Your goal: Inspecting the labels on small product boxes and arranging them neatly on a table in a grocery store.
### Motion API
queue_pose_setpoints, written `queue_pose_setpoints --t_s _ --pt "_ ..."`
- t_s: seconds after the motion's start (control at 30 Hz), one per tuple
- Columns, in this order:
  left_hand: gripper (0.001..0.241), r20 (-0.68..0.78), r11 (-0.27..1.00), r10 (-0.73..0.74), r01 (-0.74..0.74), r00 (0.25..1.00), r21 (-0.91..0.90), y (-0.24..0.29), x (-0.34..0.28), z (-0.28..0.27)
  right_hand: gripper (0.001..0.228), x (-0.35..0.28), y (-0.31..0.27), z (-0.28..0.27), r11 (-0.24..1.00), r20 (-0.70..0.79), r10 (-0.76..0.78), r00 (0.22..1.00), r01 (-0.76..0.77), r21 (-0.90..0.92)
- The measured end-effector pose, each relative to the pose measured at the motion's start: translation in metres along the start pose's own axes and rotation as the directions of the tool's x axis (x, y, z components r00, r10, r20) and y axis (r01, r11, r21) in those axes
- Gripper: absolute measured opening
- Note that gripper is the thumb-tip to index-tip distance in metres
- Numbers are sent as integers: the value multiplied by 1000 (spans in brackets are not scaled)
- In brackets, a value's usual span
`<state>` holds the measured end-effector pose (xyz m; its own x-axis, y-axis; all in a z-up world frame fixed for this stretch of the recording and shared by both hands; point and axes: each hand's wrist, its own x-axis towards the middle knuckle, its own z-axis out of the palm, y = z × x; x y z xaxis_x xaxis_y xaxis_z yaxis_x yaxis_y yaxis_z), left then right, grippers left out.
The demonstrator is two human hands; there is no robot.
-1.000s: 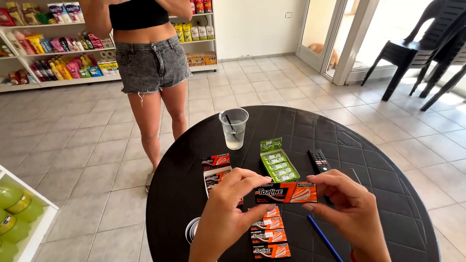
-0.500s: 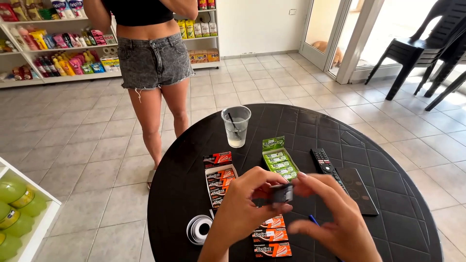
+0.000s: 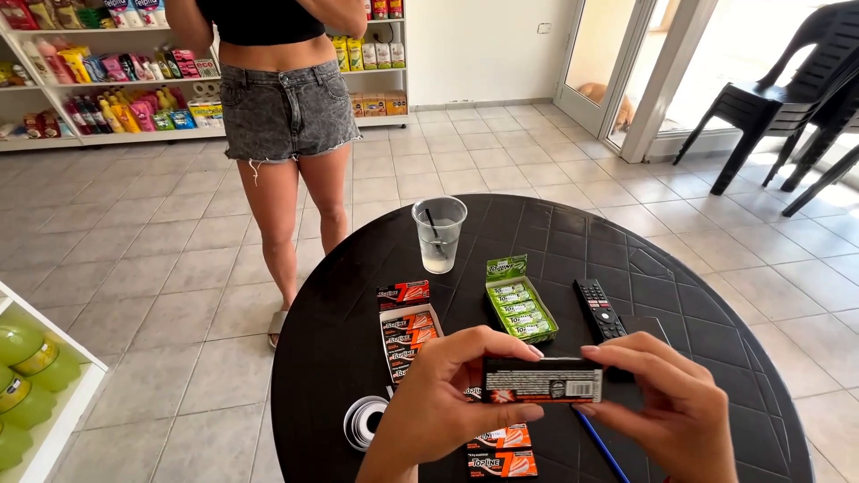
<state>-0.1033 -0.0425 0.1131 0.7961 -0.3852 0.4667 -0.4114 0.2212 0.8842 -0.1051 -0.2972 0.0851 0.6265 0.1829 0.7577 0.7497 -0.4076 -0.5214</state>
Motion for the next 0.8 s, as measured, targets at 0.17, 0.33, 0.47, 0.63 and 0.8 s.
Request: queue_pose_setpoints --t_s 0.17,0.33,0.47,0.63,0.8 --pt "41 -33 1000 -28 28 999 11 7 -5 -8 52 -11 14 -6 985 -65 66 996 -54 165" --pt "42 -54 1000 15 -15 998 7 10 -12 -15 55 -17 20 0 960 -95 90 991 -61 273" --pt "43 -48 999 15 -13 999 52 13 -18 -23 54 -19 21 5 948 -88 76 993 -45 316" --pt "44 -42 996 36 -33 998 83 11 -19 -28 52 -15 20 3 976 -41 33 999 -23 219" --pt "44 -72 999 13 -9 997 54 5 -15 -25 57 -15 24 3 971 -58 37 998 -22 238"
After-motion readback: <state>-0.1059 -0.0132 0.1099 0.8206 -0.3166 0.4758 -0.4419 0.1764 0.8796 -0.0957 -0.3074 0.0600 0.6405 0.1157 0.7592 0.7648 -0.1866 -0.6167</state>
